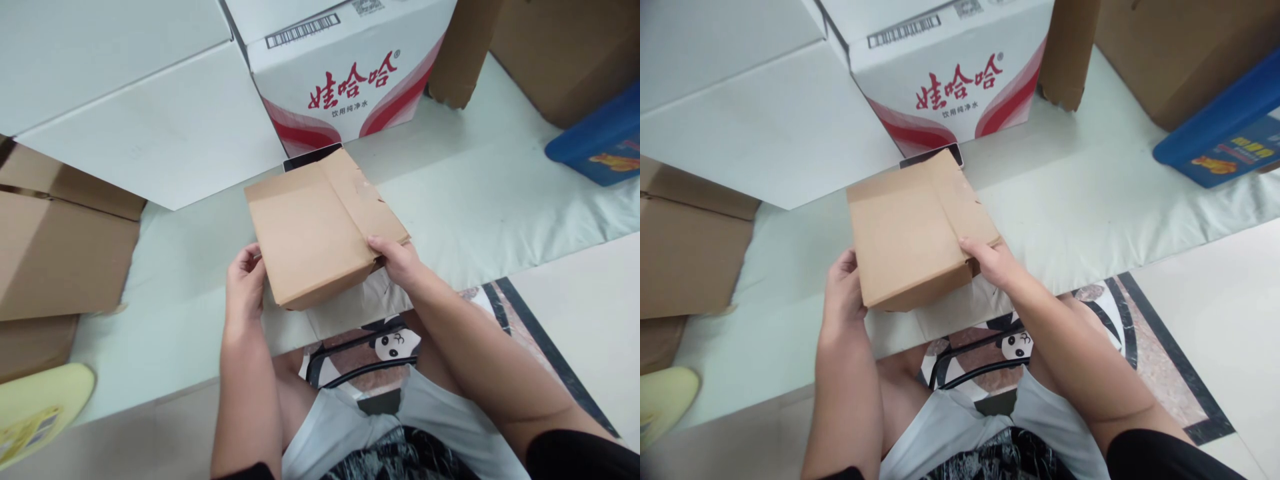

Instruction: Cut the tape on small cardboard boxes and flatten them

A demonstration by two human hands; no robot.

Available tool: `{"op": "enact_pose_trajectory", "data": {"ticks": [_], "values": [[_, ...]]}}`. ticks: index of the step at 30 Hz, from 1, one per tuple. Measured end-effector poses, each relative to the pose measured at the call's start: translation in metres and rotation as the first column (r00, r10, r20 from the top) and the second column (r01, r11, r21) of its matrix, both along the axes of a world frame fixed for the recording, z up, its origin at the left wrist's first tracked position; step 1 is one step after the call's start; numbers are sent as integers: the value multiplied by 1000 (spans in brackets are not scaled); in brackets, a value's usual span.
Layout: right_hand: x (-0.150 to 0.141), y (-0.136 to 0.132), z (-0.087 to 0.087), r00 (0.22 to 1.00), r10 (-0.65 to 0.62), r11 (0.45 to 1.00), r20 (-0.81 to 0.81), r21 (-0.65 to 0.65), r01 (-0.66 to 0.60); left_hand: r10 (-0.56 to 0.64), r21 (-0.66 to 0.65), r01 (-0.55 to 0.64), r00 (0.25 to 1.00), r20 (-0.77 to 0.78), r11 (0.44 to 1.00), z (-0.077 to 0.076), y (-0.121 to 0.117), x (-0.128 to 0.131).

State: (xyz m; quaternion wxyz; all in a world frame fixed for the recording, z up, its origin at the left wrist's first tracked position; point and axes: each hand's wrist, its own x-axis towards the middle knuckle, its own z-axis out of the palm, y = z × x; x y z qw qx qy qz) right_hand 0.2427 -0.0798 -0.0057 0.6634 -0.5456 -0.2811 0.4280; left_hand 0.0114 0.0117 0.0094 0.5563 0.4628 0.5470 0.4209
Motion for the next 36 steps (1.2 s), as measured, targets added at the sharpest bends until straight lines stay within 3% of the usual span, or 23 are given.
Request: {"op": "enact_pose_trajectory", "data": {"ticks": [36], "values": [[-4, -2, 11, 998, 32, 997, 60, -65, -28, 76, -35, -80, 991, -107, 996, 4, -1, 6]]}}
